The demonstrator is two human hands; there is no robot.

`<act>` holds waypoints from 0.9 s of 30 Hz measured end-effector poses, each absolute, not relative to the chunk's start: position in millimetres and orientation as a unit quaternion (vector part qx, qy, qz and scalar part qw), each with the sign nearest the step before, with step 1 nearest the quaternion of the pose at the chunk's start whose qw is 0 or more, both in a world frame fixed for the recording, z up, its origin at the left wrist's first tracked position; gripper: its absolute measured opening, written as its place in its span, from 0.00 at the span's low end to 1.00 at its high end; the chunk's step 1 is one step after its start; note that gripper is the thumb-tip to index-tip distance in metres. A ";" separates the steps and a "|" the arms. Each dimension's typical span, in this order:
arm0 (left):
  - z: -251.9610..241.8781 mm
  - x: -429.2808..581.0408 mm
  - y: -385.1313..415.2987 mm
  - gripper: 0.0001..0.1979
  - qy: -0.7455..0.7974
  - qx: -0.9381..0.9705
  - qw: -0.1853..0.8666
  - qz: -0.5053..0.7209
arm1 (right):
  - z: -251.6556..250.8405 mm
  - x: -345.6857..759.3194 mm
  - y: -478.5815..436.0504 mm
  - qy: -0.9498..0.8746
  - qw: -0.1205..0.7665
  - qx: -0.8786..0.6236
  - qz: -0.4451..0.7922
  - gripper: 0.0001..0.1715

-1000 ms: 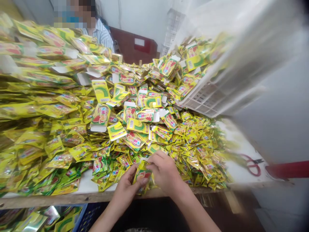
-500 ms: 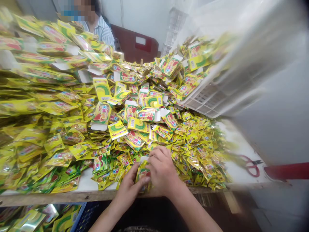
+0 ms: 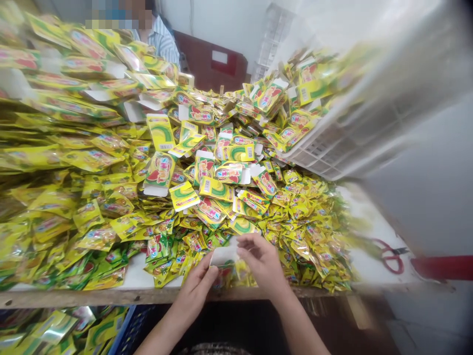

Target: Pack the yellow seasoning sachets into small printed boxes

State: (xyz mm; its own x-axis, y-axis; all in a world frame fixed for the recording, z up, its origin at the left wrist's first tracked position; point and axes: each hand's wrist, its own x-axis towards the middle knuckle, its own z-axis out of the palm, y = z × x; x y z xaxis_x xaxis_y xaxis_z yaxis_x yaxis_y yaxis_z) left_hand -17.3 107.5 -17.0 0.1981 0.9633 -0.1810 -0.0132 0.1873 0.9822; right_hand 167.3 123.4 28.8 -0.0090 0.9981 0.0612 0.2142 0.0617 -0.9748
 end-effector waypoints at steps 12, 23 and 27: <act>13.9 -9.5 125.3 0.16 0.419 0.339 0.688 0.487 | 23.0 155.5 134.5 -0.502 0.417 -0.484 0.583 0.14; 13.0 -18.2 128.2 0.12 0.419 0.318 0.729 0.439 | 5.2 150.5 126.9 -0.503 0.426 -0.466 0.590 0.14; 7.4 -17.1 134.1 0.11 0.470 0.371 0.649 0.470 | 7.8 149.9 125.7 -0.531 0.464 -0.476 0.525 0.15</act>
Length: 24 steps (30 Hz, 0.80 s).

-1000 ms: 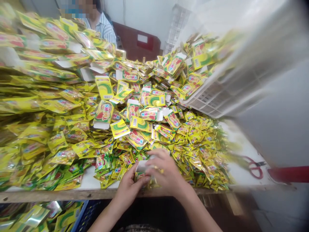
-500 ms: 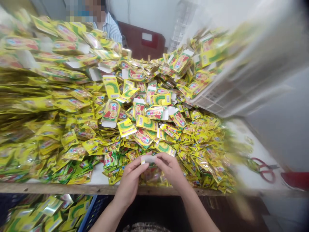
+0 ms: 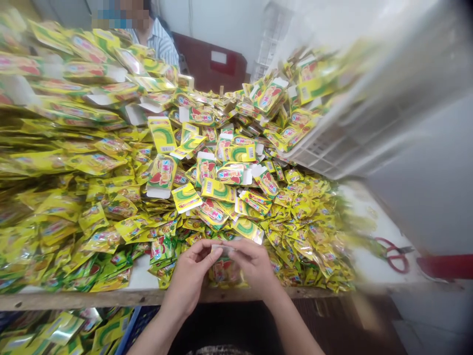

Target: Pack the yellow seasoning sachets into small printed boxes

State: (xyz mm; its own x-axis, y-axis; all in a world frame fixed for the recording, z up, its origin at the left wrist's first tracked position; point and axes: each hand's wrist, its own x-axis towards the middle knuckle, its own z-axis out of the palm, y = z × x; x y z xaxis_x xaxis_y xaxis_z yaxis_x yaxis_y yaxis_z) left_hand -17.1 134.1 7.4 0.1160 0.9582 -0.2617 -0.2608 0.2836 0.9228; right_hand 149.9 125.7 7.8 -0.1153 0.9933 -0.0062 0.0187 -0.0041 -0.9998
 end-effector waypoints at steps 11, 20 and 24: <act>-1.8 -21.2 131.6 0.12 0.497 0.468 0.571 0.456 | 15.2 146.9 127.8 -0.431 0.481 -0.493 0.583 0.12; -11.4 -30.7 135.7 0.03 0.460 0.587 0.476 0.465 | 5.8 151.8 118.6 -0.597 0.487 -0.493 0.404 0.10; -16.3 -36.8 133.1 0.05 0.447 0.618 0.467 0.448 | 4.4 151.8 113.5 -0.643 0.490 -0.477 0.345 0.12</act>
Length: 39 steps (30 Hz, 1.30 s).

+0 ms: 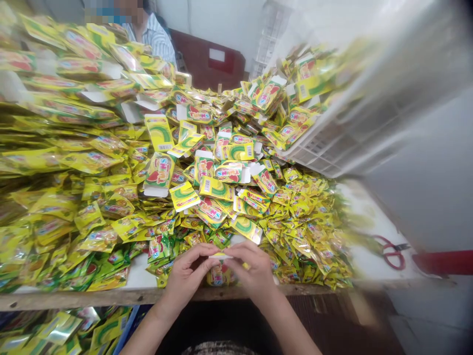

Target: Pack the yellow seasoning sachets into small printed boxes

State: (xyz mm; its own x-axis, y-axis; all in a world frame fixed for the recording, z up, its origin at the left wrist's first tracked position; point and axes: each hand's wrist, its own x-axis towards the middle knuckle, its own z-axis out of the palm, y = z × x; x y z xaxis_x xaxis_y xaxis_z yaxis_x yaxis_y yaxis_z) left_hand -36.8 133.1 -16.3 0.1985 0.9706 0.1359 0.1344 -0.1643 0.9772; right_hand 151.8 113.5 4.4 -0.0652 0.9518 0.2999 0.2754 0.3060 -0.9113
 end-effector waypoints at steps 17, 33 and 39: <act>-11.0 -35.9 122.5 0.09 0.453 0.579 0.528 0.425 | 17.6 144.4 118.0 -0.670 0.467 -0.453 0.358 0.08; -20.5 -30.6 112.6 0.17 0.444 0.540 0.570 0.432 | 19.4 146.4 114.5 -0.578 0.445 -0.545 0.413 0.04; -18.6 -30.0 109.0 0.16 0.448 0.572 0.533 0.433 | 25.1 149.9 112.4 -0.639 0.445 -0.510 0.365 0.04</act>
State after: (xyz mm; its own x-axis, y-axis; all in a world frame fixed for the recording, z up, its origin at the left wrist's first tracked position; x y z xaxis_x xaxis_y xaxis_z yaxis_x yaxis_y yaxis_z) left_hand -30.0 109.0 -18.6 0.2231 0.9746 0.0184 0.0508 -0.0305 0.9982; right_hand 149.9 112.4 25.1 -0.0847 0.9768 0.1965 0.3269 0.2135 -0.9206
